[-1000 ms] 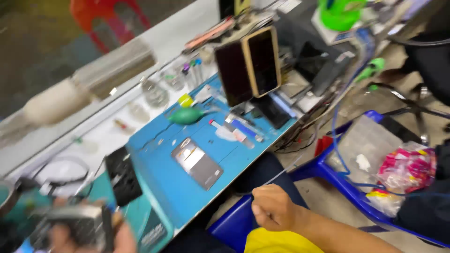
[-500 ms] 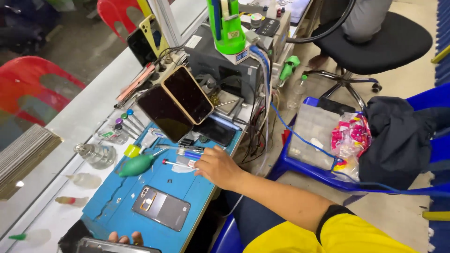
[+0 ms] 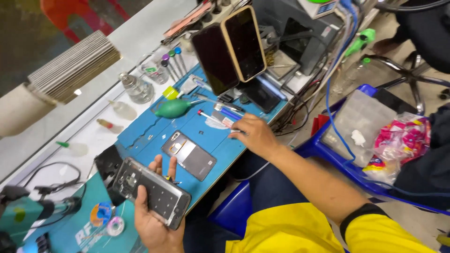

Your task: Disassembling a mobile phone by removing the back cover, battery, and internal screws using precision tools.

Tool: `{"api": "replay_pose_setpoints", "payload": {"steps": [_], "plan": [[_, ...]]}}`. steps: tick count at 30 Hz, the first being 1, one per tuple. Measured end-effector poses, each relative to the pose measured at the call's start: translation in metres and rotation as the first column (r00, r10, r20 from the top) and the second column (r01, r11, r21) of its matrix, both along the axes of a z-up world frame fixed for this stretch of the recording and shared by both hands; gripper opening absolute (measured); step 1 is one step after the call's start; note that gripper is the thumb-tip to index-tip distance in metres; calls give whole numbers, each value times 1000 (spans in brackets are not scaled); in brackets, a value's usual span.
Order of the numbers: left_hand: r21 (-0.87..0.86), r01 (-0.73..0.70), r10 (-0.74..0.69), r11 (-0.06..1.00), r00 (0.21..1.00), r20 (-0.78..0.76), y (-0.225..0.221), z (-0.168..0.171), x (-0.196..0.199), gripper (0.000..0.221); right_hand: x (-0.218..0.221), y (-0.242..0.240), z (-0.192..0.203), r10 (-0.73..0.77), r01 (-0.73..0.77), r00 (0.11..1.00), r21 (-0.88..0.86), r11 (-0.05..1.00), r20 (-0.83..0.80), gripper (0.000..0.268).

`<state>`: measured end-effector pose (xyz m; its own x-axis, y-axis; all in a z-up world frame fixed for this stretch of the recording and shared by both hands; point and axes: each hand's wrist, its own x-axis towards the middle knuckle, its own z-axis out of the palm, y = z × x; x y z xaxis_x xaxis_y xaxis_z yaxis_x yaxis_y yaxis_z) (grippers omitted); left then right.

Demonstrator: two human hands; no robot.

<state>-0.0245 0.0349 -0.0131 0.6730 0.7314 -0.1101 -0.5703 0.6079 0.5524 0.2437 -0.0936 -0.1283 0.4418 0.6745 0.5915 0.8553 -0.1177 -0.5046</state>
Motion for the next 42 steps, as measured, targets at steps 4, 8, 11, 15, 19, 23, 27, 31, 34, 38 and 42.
{"api": "replay_pose_setpoints", "payload": {"steps": [4,8,11,15,19,23,27,31,34,38,42], "plan": [[-57,275,-258,960,943,211,17,-17,-3,52,1,3,-2,63,-65,994,21,998,84,31],[26,299,-301,954,951,67,17,-28,4,54,-21,11,41,38,-34,998,68,997,-58,30],[-30,388,-381,921,914,137,-6,-6,20,66,-39,18,84,183,-285,523,31,958,-833,19],[-233,2,-108,972,892,-440,-26,1,23,55,-61,42,97,329,-662,33,226,715,-944,22],[-282,78,-178,956,921,-347,-12,-13,5,43,-70,58,110,283,-772,-74,234,591,-956,43],[-341,120,-171,932,977,-125,-4,-3,-2,38,-85,67,81,329,-662,-7,251,706,-944,57],[-177,19,-40,984,993,-114,3,13,-4,42,-53,66,53,376,-420,-4,343,840,-927,64],[22,-96,99,995,982,-162,25,-12,-5,56,-22,54,41,520,-227,-195,554,801,-832,60],[-73,-126,121,989,990,-75,32,-37,-1,56,-24,46,49,520,-182,-318,589,787,-793,53],[-127,-125,121,984,992,-37,28,-40,2,56,-41,48,73,520,-157,-434,630,761,-736,59],[-75,-126,121,989,991,-64,20,-32,2,57,-60,50,93,527,-110,-462,636,764,-713,61]]}}
